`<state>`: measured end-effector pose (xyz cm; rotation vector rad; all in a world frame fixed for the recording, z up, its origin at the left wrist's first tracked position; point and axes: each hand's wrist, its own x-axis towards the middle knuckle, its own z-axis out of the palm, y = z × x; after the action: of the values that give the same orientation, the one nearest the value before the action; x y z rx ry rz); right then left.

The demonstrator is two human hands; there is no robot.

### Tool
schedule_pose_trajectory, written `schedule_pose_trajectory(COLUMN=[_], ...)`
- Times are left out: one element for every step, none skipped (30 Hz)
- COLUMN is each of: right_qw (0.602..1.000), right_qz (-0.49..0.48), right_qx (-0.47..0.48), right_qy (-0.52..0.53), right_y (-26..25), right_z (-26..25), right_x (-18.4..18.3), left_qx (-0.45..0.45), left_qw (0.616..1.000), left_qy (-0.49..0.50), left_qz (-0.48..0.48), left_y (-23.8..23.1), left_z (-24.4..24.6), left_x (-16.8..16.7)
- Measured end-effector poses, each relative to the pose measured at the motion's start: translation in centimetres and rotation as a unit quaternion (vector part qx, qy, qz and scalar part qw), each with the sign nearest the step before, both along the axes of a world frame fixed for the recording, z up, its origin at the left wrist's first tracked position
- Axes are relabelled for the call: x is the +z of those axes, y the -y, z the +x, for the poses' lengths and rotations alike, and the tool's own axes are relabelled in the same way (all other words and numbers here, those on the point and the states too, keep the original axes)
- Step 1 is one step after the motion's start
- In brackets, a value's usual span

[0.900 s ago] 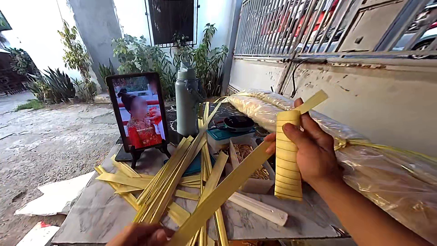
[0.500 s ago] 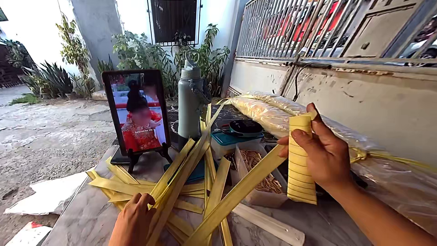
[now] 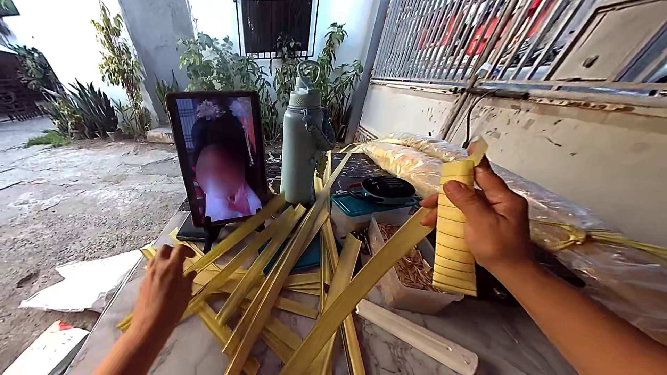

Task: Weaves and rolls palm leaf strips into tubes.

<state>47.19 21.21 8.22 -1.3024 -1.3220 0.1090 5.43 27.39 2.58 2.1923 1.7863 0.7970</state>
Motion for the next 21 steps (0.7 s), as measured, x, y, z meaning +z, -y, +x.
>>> schedule_pose_trajectory(right_qw=[1.0,1.0,1.0,0.999,0.998,0.997,0.995,0.992,0.987,0.982,0.976,0.97,0.965,0.96,0.955,0.95,0.946,0.943,0.943,0.945,0.949], right_qz=[-0.001,0.001,0.003,0.003,-0.001,-0.005,-0.016,-0.026,-0.038,-0.049,-0.061,-0.069,-0.077,-0.084,-0.089,-0.093,-0.094,-0.095,-0.092,-0.091,-0.092], right_qx=[0.011,0.02,0.029,0.041,0.055,0.07,0.088,0.104,0.118,0.127,0.139,0.154,0.171,0.188,0.203,0.219,0.229,0.235,0.237,0.232,0.224], right_qy=[0.001,-0.001,-0.002,-0.006,-0.014,-0.026,-0.044,-0.069,-0.097,-0.132,-0.159,-0.176,-0.184,-0.19,-0.196,-0.202,-0.21,-0.215,-0.216,-0.211,-0.204], right_y=[-0.5,-1.2,-2.0,-3.0,-4.3,-5.7,-7.1,-8.3,-9.1,-9.6,-9.8,-9.8,-9.5,-9.1,-8.6,-8.1,-7.4,-6.8,-6.3,-5.8,-5.3], right_z=[-0.3,-0.7,-1.1,-1.5,-1.8,-1.9,-2.0,-1.9,-1.8,-1.7,-1.5,-1.3,-1.1,-1.0,-0.8,-0.7,-0.7,-0.7,-0.6,-0.4,-0.3], right_x=[0.1,0.3,0.5,0.9,1.3,1.9,2.6,3.2,3.9,4.3,4.6,4.6,4.4,4.1,3.8,3.5,3.2,3.0,2.9,2.8,2.8], left_qx=[-0.026,-0.056,-0.084,-0.107,-0.119,-0.12,-0.112,-0.101,-0.093,-0.091,-0.095,-0.1,-0.104,-0.106,-0.108,-0.109,-0.11,-0.112,-0.117,-0.121,-0.126], left_qw=[0.999,0.996,0.995,0.993,0.989,0.983,0.978,0.975,0.976,0.977,0.979,0.979,0.979,0.98,0.981,0.981,0.982,0.983,0.984,0.985,0.986], left_qy=[-0.014,-0.025,-0.036,-0.046,-0.061,-0.082,-0.101,-0.116,-0.116,-0.111,-0.104,-0.101,-0.099,-0.097,-0.095,-0.097,-0.099,-0.099,-0.097,-0.091,-0.08], left_qz=[0.042,0.058,0.038,-0.011,-0.068,-0.114,-0.144,-0.16,-0.16,-0.155,-0.148,-0.144,-0.141,-0.139,-0.132,-0.125,-0.117,-0.108,-0.098,-0.088,-0.073], left_y=[0.2,0.5,0.7,0.8,0.7,0.4,0.1,-0.2,-0.4,-0.6,-0.6,-0.6,-0.6,-0.6,-0.6,-0.7,-0.7,-0.6,-0.6,-0.4,-0.2], left_z=[0.8,2.0,3.2,4.4,5.4,6.3,7.0,7.6,7.9,8.0,8.0,7.9,7.8,7.7,7.6,7.6,7.6,7.6,7.6,7.7,7.6], left_x=[-0.6,-1.1,-1.2,-1.2,-1.0,-0.9,-0.9,-0.9,-0.8,-0.8,-0.7,-0.6,-0.7,-0.9,-1.1,-1.4,-1.5,-1.6,-1.7,-1.8,-1.9])
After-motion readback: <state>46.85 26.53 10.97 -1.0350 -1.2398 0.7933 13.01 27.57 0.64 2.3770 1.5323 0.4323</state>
